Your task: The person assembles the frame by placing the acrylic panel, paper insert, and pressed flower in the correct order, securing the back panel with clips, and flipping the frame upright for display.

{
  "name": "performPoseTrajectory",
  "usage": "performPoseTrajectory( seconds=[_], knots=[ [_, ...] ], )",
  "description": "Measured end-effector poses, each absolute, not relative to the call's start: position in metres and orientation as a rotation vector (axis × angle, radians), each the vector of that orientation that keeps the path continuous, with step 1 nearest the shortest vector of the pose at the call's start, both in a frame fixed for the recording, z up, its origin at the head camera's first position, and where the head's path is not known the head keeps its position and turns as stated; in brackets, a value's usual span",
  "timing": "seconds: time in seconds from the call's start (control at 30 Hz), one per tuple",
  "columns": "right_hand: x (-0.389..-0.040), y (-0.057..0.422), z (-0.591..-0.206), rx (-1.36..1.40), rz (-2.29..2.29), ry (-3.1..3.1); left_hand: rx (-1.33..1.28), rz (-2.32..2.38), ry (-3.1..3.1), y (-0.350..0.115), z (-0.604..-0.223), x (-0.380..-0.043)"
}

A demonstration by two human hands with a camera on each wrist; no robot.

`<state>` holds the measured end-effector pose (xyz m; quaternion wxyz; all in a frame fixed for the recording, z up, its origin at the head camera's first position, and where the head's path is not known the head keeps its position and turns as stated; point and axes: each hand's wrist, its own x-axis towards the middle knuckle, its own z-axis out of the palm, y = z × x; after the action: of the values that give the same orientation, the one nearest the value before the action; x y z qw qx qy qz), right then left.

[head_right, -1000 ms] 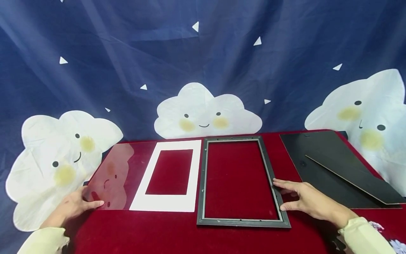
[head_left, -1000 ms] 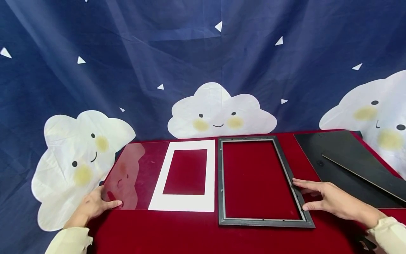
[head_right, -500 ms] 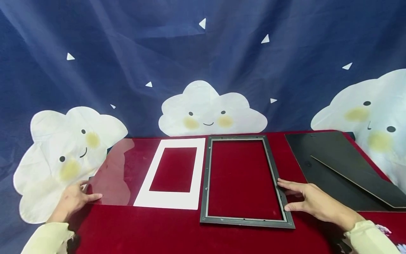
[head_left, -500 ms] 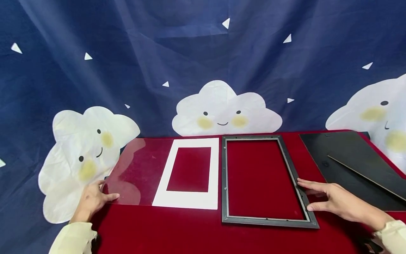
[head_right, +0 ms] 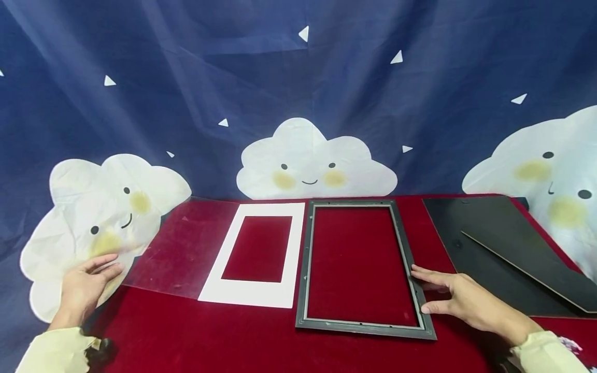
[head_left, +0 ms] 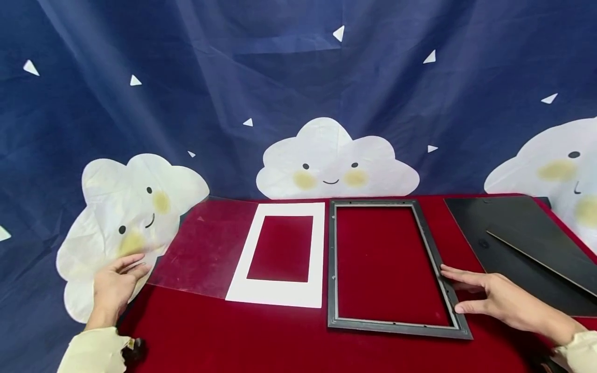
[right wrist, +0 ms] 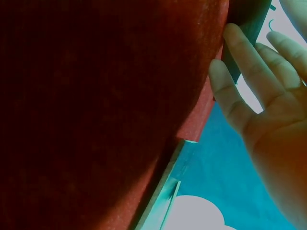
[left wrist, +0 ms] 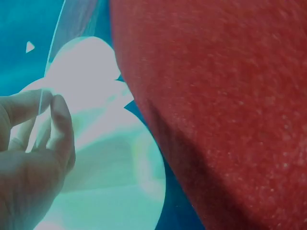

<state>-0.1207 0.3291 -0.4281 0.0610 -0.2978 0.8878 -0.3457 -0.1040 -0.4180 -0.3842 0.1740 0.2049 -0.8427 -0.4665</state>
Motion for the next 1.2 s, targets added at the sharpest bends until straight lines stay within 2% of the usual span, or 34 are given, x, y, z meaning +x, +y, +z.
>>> performPoseTrajectory(
  seconds=[0.17, 0.3, 0.63, 1.07, 1.2],
  knots=[
    [-0.117, 0.332, -0.429, -0.887, -1.022, 2.748, 0.466, -1.964, -2.037, -0.417, -0.378, -0.108],
    [-0.115, 0.334, -0.430, -0.881, -1.031, 2.753, 0.313, -2.270, -1.842, -0.418, -0.374, -0.110],
    [-0.112, 0.331, -0.432, -0.886, -1.078, 2.702, 0.139, -2.610, -1.427, -0.424, -0.363, -0.103],
    [-0.117, 0.324, -0.423, -0.882, -1.067, 2.689, -0.020, -2.764, -1.140, -0.412, -0.357, -0.092],
    [-0.116, 0.325, -0.423, -0.873, -1.078, 2.671, -0.171, -2.873, -1.070, -0.409, -0.361, -0.092]
  ],
)
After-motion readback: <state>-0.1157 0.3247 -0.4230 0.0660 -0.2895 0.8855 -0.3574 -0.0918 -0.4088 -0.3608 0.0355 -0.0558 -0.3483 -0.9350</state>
